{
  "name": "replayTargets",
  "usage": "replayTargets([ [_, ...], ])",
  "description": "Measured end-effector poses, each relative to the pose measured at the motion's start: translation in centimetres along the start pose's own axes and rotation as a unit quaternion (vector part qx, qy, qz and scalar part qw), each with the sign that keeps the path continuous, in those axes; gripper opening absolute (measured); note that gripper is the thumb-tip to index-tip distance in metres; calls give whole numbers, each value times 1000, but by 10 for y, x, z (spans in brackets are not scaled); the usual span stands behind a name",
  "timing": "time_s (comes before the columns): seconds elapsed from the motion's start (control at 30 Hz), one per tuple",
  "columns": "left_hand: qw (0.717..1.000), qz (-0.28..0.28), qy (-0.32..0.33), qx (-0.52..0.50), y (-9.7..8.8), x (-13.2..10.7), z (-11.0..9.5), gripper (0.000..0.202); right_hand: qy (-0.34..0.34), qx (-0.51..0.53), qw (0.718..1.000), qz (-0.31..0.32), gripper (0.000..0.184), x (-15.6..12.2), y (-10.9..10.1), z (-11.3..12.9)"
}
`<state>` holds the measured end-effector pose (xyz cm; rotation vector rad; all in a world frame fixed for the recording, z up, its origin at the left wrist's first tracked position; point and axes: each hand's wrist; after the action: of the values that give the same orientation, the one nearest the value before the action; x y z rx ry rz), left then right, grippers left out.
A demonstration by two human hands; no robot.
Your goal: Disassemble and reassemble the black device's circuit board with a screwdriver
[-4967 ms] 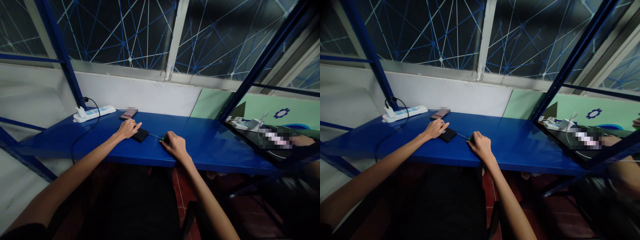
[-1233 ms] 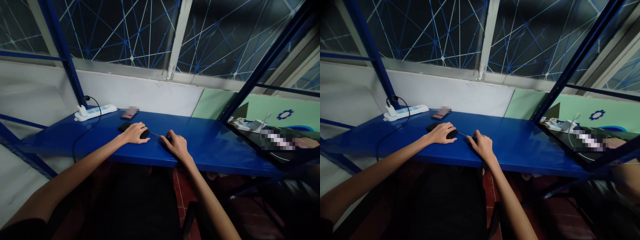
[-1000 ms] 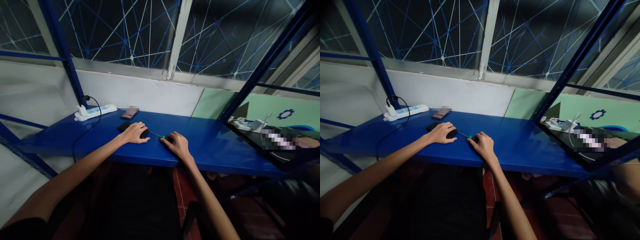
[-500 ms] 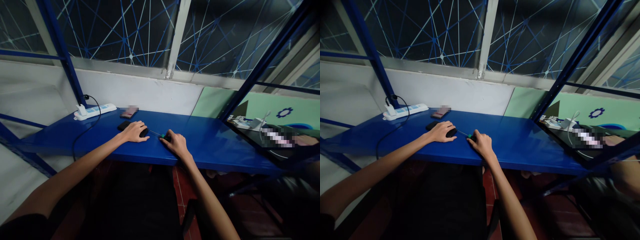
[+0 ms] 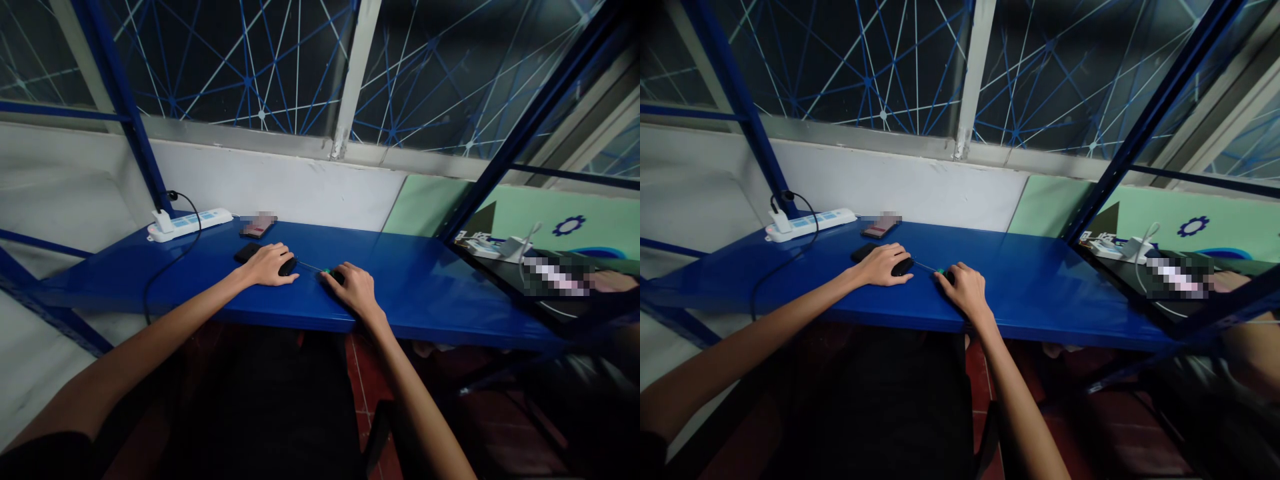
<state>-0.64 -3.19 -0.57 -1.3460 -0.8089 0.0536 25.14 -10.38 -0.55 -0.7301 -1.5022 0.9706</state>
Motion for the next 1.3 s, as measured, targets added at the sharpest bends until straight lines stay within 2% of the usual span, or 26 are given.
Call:
replayTargets([
  [0.2,1000,4,-4,-1,0,0,0,55,-10,-9,1000,-17,39,-1,2,1],
  [0.33,1000,1,-2,2,1,0,0,52,-9,-32,999,-1,33,1,2,3],
  [0.5,1000,1,-1,12,-1,1,-2,52,-8,-54,998,27,40,2,0,4],
  [0.67,1000,4,-2,4,-1,1,-2,52,-12,-24,1000,1,42,0,-2,5],
  [0.97,1000,-1,-2,-1,1,0,0,51,4,2,1000,-10,47,0,0,1],
  [1.13,1000,5,-3,8,0,0,-1,53,-8,-5,1000,-22,39,0,1,2],
  [1.3,1000,4,-1,8,0,1,-1,52,9,-7,1000,-7,29,1,0,3],
])
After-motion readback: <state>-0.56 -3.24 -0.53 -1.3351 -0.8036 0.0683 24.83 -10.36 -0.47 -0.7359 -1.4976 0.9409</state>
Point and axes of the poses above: each hand's wrist, its own x-axis towards the middle knuckle, its own y-axis out of the palm, z = x × y, and after that the axes turned 11 degrees about -x, right-handed
